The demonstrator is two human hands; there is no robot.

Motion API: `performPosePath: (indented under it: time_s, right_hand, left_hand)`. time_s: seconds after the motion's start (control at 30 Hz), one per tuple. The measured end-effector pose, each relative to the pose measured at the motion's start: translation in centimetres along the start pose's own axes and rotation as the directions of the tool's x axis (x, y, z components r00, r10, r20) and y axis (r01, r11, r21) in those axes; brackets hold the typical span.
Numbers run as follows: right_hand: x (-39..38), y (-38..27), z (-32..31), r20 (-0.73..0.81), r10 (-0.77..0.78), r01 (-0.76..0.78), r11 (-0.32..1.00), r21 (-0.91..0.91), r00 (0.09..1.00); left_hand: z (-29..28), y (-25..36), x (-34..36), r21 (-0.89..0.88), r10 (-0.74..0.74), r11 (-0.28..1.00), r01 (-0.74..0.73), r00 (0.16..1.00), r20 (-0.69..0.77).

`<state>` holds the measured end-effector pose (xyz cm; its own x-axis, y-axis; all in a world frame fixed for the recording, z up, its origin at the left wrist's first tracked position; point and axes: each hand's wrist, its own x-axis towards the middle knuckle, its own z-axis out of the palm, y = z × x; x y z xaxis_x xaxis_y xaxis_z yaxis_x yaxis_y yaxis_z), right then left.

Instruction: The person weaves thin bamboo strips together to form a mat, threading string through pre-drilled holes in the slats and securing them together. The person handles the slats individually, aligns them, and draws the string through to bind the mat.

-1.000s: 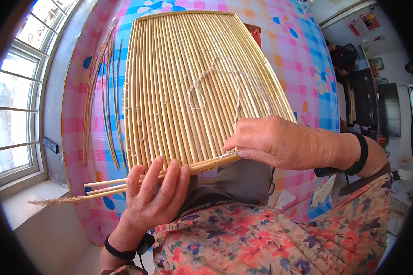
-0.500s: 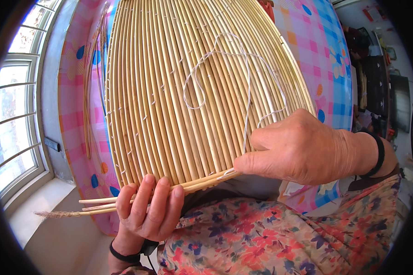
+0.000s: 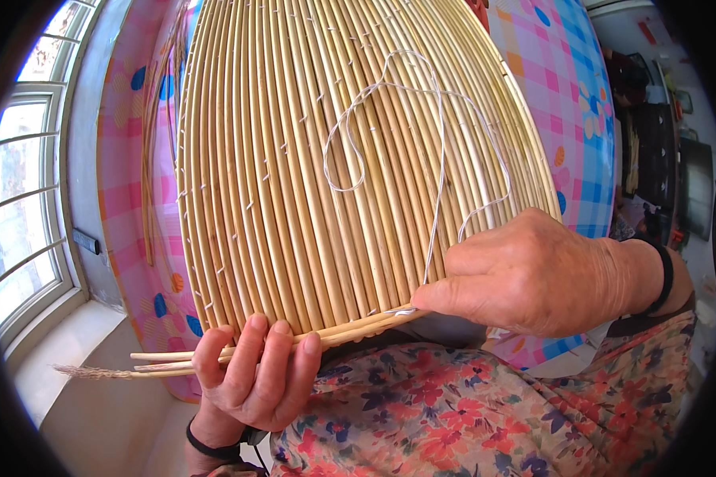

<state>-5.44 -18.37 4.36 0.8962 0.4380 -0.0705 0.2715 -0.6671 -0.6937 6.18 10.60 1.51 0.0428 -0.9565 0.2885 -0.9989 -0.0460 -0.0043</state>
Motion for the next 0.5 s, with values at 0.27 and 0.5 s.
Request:
performPosePath:
  time_s: [0.27,0.5]
  right_hand:
    - [-0.3,-0.1,-0.1,0.037,0.007,-0.01,0.998,0.066,0.999]
    - [0.4,-1.1,-1.1,0.091,0.02,-0.019,1.0,-0.01,0.996]
  left_hand:
    - [-0.1,0.0,-0.2,-0.008,0.004,1.0,-0.004,1.0,0.014]
    - [0.0,0.1,-0.3,0.003,0.004,1.0,-0.004,1.0,-0.003]
